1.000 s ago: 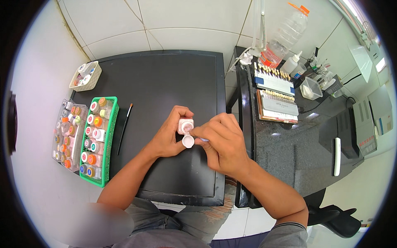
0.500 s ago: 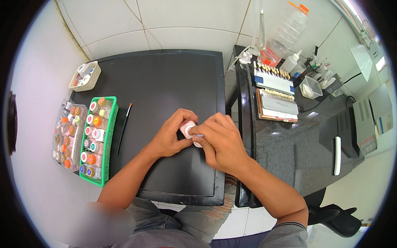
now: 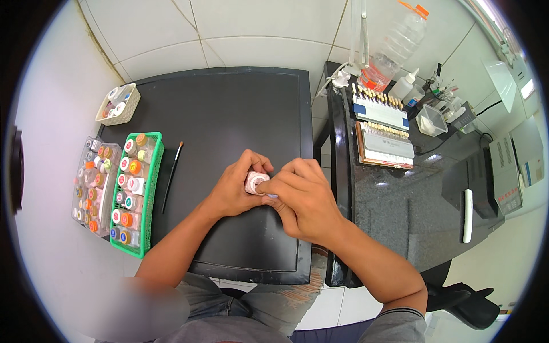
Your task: The person scoops a small amount of pink dental composite material from a container and places it onto a dental model, using a spatula-like tool to apply and spread it across the surface.
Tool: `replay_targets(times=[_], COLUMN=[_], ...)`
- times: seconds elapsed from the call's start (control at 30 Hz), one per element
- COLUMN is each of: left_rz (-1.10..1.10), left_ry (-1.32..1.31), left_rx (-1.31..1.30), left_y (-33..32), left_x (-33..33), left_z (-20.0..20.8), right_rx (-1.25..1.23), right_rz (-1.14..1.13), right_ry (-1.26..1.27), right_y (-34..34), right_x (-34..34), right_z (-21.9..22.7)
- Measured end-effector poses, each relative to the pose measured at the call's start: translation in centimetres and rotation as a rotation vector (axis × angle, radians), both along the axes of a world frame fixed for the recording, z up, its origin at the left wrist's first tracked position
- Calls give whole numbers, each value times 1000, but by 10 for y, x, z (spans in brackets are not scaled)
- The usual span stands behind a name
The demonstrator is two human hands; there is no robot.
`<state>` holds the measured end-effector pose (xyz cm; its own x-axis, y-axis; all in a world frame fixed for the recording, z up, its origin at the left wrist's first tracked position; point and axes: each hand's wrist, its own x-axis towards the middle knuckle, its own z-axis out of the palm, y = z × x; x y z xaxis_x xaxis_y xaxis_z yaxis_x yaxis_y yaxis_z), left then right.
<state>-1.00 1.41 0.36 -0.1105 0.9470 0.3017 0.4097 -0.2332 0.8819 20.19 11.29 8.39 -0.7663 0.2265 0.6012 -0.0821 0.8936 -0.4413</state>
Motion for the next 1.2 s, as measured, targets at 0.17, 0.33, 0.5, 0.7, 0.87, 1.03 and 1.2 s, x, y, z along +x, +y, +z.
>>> replay_targets(times=[0.17,0.33,0.5,0.7,0.87,1.03,1.2], left_rz=[-34,-41,-77,-80,-27,20,40], left_ry=[-51,-31,-38,-12,67,-41,-126], left_rx=[-101,-66,34,91,129,24,-15], left_y=[-1,-3,-4,-2,-1,0,-1], left_x=[4,3,-5,-4,-5,1,4], left_z=[1,5,-1,-1,-4,-2,4], right_rx=[8,59,8,34,72,28,33], right_rz=[-18,-61,-56,-82,-96,-66,-33], right_ry=[35,14,33,29,5,4,38], right_y=[0,0,1,2,3,3,2], right_x=[1,0,2,3,2,0,2], right_z=[-2,1,5,5,5,1,5])
